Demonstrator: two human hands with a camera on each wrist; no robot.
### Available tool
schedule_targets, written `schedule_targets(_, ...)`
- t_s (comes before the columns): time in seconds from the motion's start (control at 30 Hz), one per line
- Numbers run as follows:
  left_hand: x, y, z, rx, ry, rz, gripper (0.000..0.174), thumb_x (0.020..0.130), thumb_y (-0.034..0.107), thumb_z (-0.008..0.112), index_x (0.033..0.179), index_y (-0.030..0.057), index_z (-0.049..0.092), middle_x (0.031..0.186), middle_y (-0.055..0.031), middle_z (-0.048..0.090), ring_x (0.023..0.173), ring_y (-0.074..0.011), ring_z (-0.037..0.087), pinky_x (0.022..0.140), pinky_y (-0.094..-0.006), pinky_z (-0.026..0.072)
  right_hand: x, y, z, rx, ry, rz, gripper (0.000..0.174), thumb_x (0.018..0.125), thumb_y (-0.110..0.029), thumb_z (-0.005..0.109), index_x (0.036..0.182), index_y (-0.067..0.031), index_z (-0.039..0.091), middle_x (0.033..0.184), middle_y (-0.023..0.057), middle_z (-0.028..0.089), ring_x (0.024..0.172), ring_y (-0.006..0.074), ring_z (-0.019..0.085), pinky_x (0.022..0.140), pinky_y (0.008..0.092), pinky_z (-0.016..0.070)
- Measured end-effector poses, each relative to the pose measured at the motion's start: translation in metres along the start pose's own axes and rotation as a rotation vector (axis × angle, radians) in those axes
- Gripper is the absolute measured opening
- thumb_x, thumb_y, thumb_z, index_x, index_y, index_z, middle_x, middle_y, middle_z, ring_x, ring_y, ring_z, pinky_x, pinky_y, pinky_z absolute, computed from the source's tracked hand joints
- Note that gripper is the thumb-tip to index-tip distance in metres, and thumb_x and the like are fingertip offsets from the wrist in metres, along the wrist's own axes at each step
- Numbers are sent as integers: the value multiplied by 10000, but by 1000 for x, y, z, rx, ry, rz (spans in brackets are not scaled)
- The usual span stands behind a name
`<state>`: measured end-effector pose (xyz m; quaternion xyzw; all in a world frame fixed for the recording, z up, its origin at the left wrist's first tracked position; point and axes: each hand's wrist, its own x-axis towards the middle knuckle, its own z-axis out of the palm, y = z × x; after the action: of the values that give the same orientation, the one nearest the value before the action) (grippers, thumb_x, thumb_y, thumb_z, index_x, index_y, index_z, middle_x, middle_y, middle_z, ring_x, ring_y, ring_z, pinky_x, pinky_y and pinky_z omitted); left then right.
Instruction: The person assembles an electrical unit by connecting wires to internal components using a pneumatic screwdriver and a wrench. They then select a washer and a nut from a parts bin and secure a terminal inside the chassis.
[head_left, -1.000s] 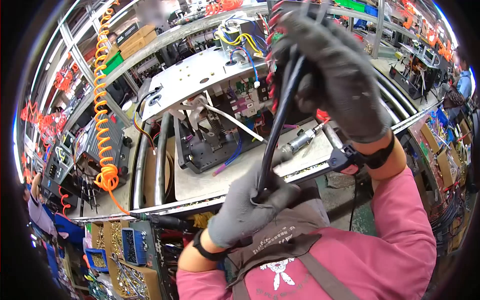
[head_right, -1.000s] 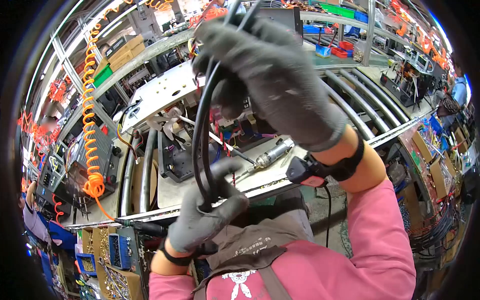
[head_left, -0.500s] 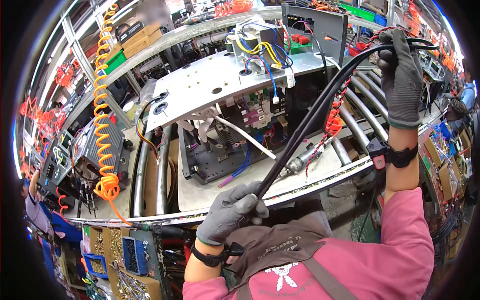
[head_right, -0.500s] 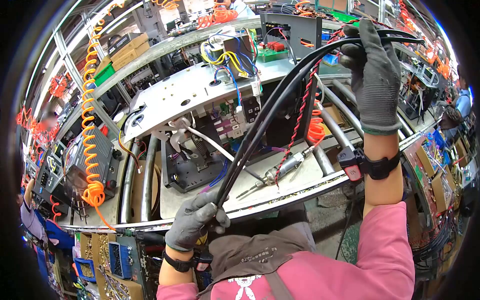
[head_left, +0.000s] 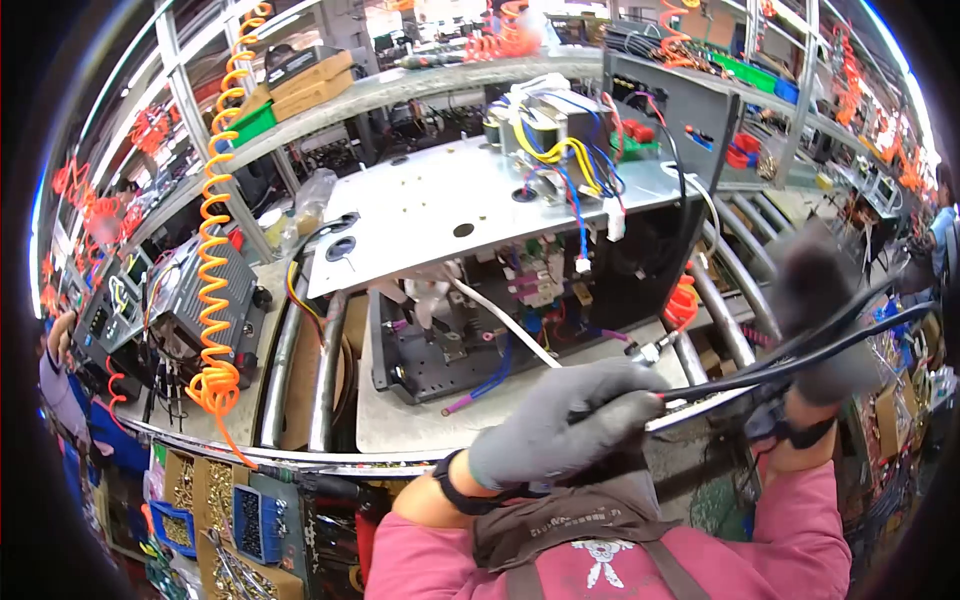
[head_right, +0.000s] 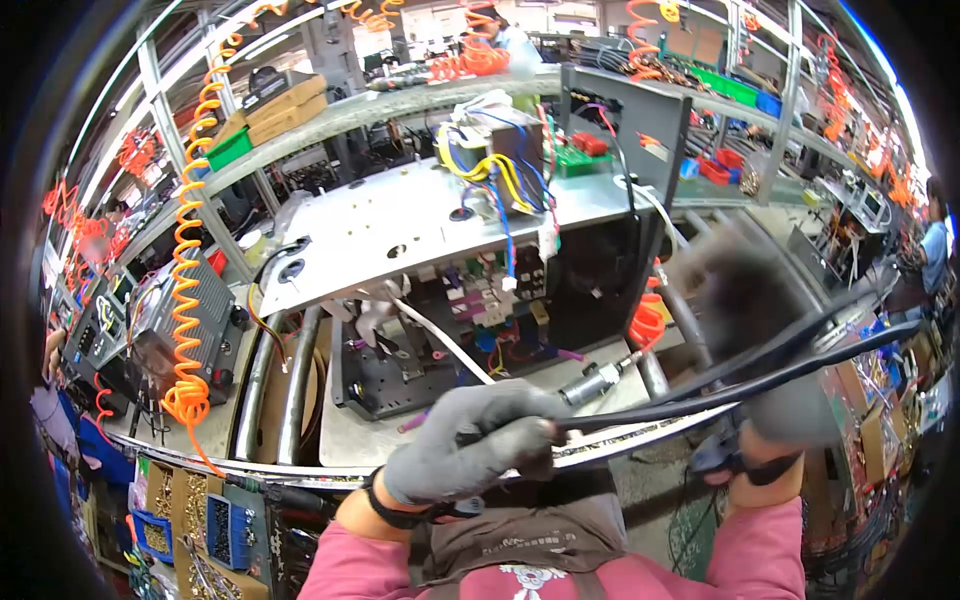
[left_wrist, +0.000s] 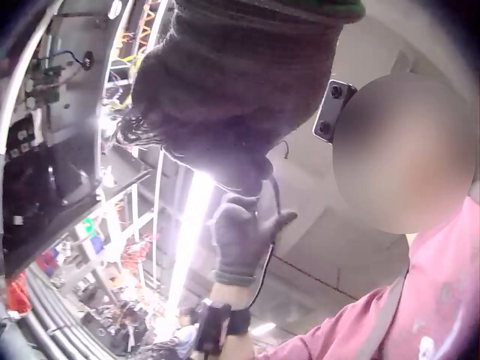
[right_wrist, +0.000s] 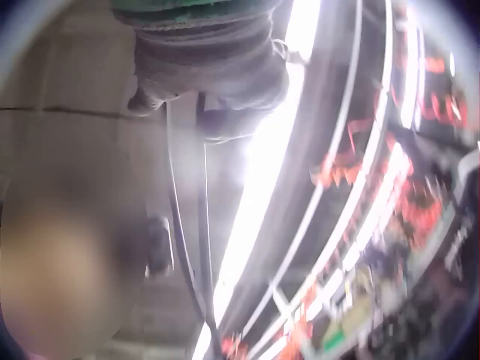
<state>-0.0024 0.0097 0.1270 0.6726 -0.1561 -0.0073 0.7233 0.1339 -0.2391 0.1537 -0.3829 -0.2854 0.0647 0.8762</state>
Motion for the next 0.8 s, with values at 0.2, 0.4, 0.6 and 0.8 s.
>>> schedule_targets(0.2, -31, 6, -33, -171, 207, 158, 245, 982, 220, 462, 1055, 2, 546, 752, -28, 564, 671, -65, 525, 611, -224, 426, 51, 38, 143, -839, -1139, -186, 163, 713, -49, 773, 859, -37, 702, 875, 117, 665, 759, 229, 655, 690, 319, 522)
schedule_targets(0.4, -67, 19, -77, -224, 562, 373, 334, 991, 317, 436, 977, 8, 563, 685, -57, 592, 596, -106, 557, 532, -232, 414, 85, 99, 237, -812, -1321, 176, 131, 783, -56, 648, 911, -35, 649, 777, 58, 658, 714, 129, 616, 656, 270, 506)
schedule_targets(0.6, -94, -23, -129, -238, 936, 286, 216, 948, 244, 526, 1082, 77, 552, 798, -77, 661, 637, -135, 629, 539, -224, 483, 186, 143, 283, -973, -977, 36, 50, 824, -44, 612, 863, -17, 625, 696, 40, 614, 670, 122, 615, 588, 256, 506)
schedule_targets(0.8, -76, -58, -221, -356, 952, 201, 306, 918, 163, 532, 1188, 19, 521, 998, -71, 622, 872, -119, 612, 687, -238, 511, 288, 230, 285, -1771, -842, -210, 152, 776, -132, 573, 759, -10, 662, 664, 67, 657, 597, 125, 619, 563, 298, 489)
